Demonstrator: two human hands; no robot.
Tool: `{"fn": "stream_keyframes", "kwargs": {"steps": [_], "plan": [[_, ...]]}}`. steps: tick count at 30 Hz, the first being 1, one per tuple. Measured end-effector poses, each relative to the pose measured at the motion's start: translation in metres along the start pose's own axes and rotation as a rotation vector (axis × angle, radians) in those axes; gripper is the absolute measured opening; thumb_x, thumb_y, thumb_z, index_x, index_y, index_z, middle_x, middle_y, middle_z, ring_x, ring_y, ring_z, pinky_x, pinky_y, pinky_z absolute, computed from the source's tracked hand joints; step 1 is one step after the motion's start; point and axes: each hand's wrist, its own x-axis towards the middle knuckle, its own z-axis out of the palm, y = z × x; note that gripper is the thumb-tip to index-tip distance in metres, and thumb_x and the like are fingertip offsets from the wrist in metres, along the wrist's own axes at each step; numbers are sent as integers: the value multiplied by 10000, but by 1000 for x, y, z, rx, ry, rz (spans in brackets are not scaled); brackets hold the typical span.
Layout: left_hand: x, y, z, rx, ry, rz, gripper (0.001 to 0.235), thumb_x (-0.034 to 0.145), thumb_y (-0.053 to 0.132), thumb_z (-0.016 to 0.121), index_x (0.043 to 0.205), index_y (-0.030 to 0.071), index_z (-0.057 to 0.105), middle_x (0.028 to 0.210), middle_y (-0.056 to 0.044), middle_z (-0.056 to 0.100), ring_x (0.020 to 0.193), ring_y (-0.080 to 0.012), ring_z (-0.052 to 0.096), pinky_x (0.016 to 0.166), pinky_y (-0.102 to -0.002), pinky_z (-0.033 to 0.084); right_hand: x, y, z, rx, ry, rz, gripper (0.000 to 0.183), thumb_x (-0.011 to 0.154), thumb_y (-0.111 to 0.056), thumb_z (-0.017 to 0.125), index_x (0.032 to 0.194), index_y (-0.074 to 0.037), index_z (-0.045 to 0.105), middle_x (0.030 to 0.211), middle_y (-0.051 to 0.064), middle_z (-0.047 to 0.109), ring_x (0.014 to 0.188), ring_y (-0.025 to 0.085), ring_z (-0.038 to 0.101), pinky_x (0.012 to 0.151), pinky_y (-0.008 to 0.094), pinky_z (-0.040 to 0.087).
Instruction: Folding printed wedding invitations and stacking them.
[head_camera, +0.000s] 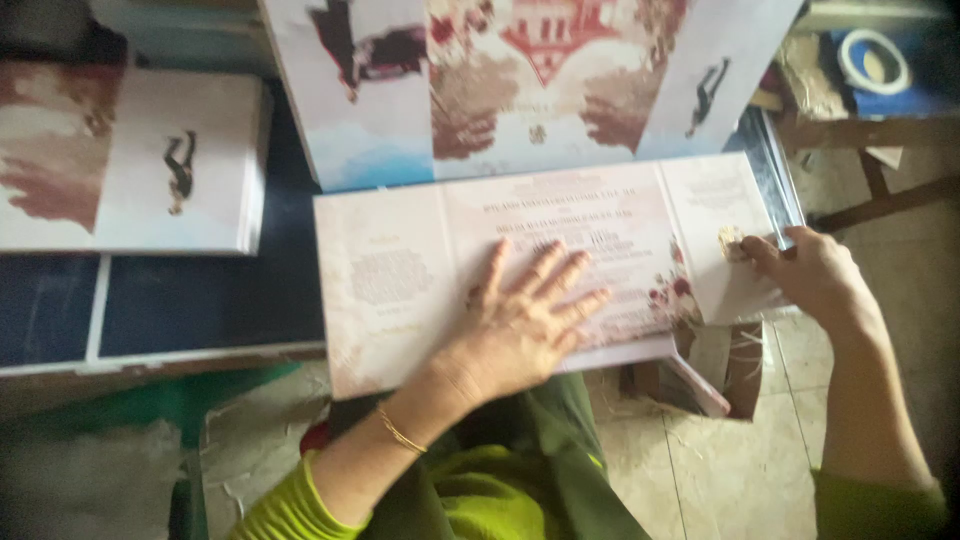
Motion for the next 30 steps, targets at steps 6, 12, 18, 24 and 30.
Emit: {"fn": "stream_keyframes", "kwargs": {"steps": [6, 12, 18, 24, 30], "plan": [[-15, -7, 4, 99, 15, -49, 513, 971, 484, 399, 1471, 378, 449, 1633, -21, 252, 1519, -280, 140, 1145, -720, -4, -29, -1, -58, 561, -37, -53, 284, 1015, -172, 694, 1225, 18, 717, 1050, 195, 753, 846, 266, 744, 695, 427, 623], [-23, -5, -6, 140, 62, -50, 447, 1016, 498, 441, 1445, 389, 507, 1640, -23, 315, 1527, -258, 220, 1178, -697, 41, -67, -134, -82, 534, -332, -546, 421, 970, -159, 590, 1382, -221, 644, 1587, 51, 483, 1019, 239, 750, 734, 340, 630], [-45, -22, -31, -24, 4, -100, 401, 854, 332, 688, 1225, 182, 681, 1566, -36, 395, 1483, -259, 299, 1188, -686, 76, -85, -168, -18, 679, -54, -770, 561, 1063, -293, 400, 1606, -185, 309, 1709, 183, 157, 1597, 335, 110, 1282, 517, 113], [-112, -31, -106, 206, 730, -451, 434, 839, 74, 639, 1248, -71, 636, 1262, -279, 647, 1162, -390, 624, 969, -461, 511, -91, -177, -8, 317, 72, -828, 645, 1027, -473, 386, 1602, -197, 293, 1672, 219, 150, 1562, 349, 98, 1243, 536, 68], [-176, -52, -101, -351, 676, -1004, 330, 954, 224, 656, 1247, 83, 706, 973, -91, 773, 870, -178, 751, 737, -313, 613, -90, -180, -7, 323, 90, -842, 621, 1030, -441, 393, 1595, -195, 314, 1664, 252, 159, 1555, 385, 112, 1226, 575, 81]]}}
